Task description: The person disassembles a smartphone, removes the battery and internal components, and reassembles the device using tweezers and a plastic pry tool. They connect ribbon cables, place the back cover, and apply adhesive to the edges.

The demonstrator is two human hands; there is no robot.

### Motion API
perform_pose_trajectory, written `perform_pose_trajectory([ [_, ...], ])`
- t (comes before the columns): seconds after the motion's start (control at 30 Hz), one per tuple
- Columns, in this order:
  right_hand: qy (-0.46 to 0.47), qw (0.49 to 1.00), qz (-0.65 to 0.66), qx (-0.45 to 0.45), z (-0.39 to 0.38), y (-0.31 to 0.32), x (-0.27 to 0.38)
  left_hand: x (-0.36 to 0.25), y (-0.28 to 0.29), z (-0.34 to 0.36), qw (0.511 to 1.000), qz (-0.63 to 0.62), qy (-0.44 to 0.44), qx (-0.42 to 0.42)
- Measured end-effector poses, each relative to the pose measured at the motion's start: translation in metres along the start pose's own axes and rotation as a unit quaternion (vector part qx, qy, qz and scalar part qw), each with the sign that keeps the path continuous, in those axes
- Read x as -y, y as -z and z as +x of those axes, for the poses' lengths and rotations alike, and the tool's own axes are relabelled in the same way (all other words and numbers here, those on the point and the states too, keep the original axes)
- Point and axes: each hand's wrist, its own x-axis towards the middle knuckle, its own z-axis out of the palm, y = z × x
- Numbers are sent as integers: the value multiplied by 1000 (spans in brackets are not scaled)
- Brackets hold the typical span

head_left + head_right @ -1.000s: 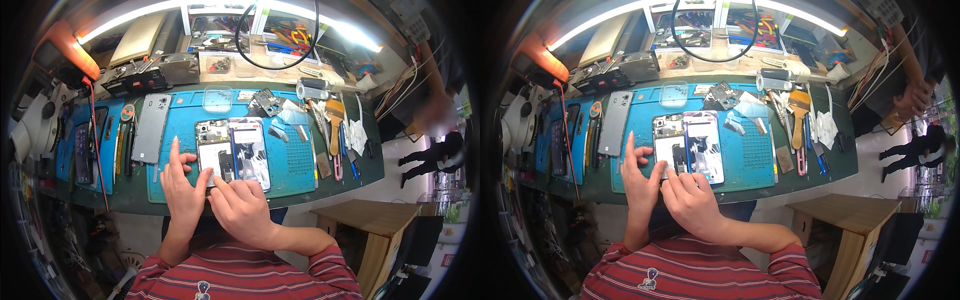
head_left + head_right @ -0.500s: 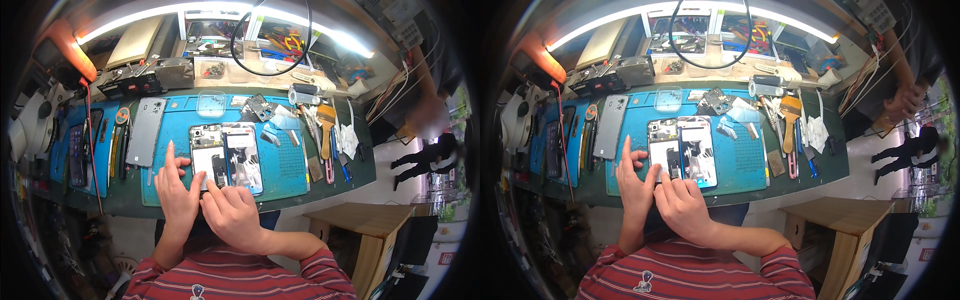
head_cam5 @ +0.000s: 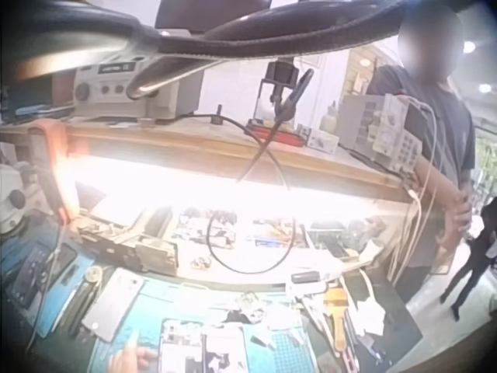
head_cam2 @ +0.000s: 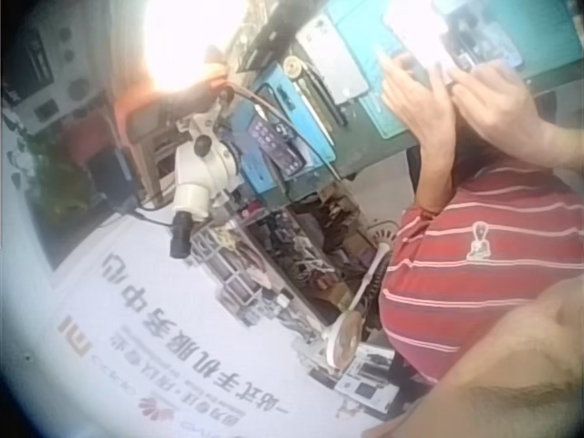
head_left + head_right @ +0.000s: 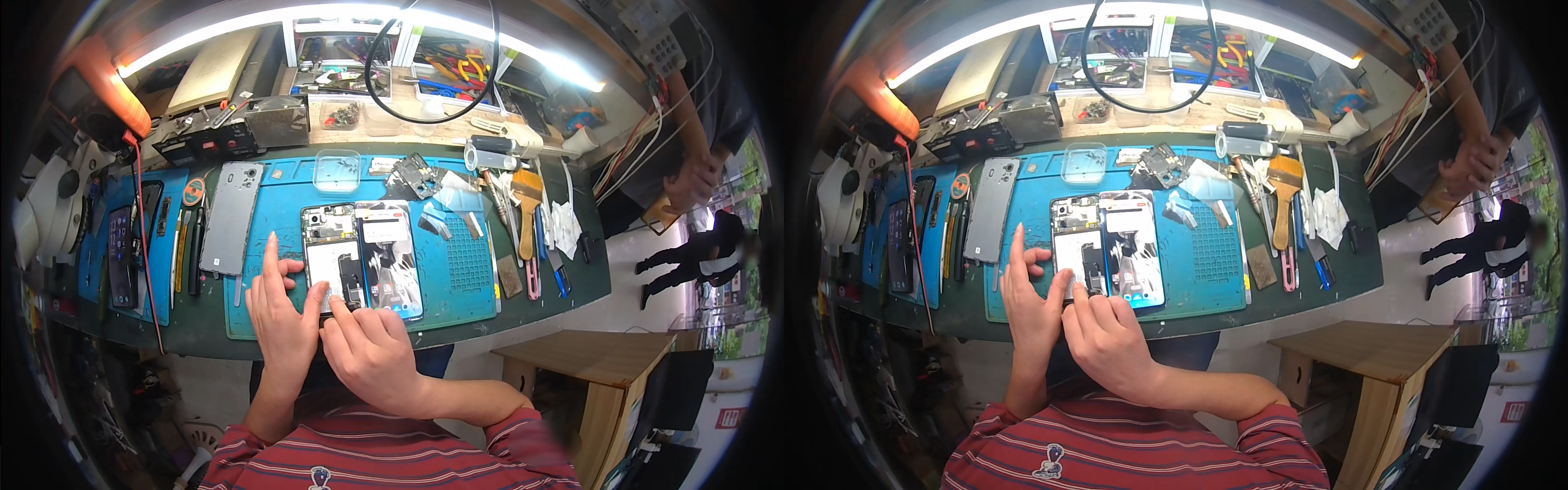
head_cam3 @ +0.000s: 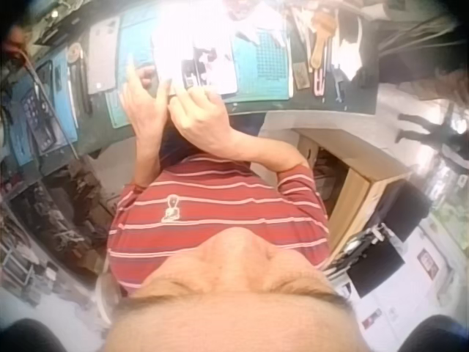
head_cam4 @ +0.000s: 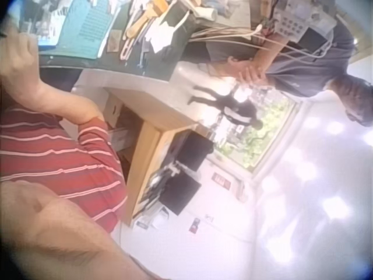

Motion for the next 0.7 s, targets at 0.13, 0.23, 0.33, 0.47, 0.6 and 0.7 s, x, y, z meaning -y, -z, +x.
perform_pose_trajectory([
  [0.13, 3, 1000, -4, -13, -1, -2, 1, 1, 0, 0, 1000, -1, -3, 2],
  [0.23, 2, 1000, -9, -12, -2, -1, 2, 3, -1, 1, 1000, 3, -15, -1],
  [0.33, -2, 1000, -16, -6, -3, -2, 4, 2, 0, 1, 1000, 1, -4, 3],
  [0.47, -8, 1000, -27, -7, -5, -3, 5, 0, 0, 1, 1000, 4, -1, 2],
  [0.6, -12, 1000, -22, -7, -4, -2, 5, 1, -1, 1, 1000, -2, -9, 0],
  [0.7, -11, 1000, -14, -6, -3, -1, 4, 1, -1, 0, 1000, 0, -1, -2],
])
